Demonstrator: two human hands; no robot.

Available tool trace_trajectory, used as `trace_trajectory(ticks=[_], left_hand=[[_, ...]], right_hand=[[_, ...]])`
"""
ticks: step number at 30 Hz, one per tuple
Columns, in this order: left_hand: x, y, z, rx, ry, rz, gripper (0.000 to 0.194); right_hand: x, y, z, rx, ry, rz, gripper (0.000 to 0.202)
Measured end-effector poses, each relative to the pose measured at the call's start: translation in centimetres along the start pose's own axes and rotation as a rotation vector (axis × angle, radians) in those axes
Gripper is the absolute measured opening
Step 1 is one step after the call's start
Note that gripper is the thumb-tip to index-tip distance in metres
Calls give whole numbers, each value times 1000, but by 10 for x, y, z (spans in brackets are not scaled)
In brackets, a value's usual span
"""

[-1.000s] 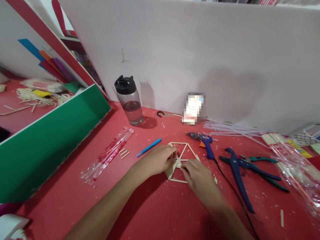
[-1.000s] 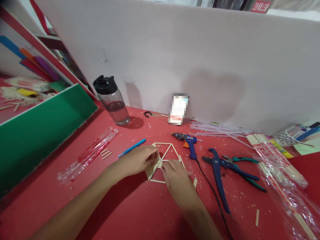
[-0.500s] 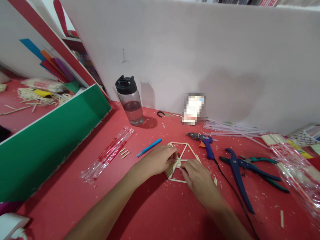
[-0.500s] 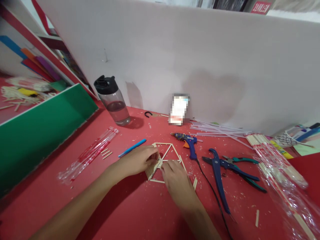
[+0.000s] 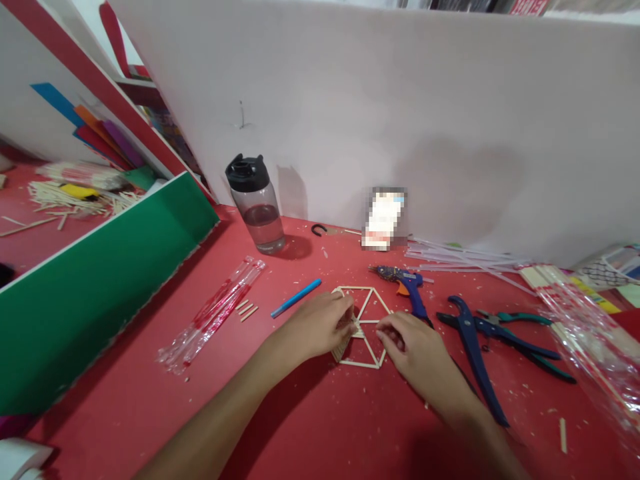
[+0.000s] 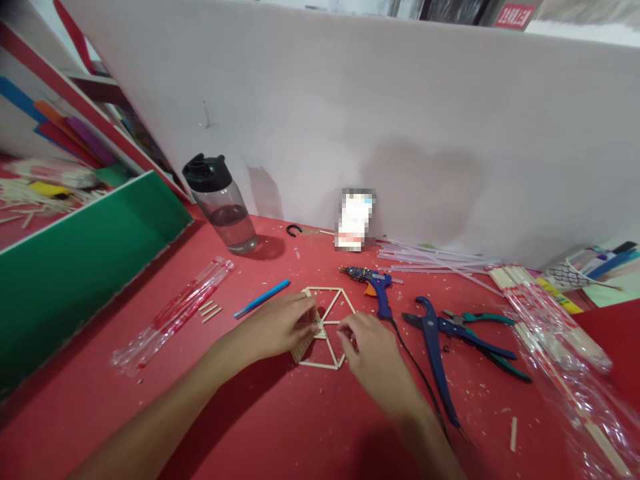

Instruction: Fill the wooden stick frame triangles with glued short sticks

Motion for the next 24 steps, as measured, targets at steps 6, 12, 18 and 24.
trace_trajectory(ticks=[6,12,18,24], left_hand=[[-9,-3,6,-1,138,-23,18],[-18,-4,9,40,245,-65,14],[-18,-3,11,56,280,-64,14],[-18,-4,8,64,233,-35,11]], right_hand=[[12,-2,10,138,104,58,6],[9,-5,22,105,83,56,7],[15,-7,28,20,-21,15,8],[18,-8,30,-38,-82,-34,6]])
Point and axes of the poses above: each hand's wrist, its own y-axis towards the middle knuckle, its own z-axis out of the palm, x = y × z, the point moved 3 cm from there along y, towards the middle knuckle, and after that the axes turned 12 degrees about -y, right-handed, at the moved point
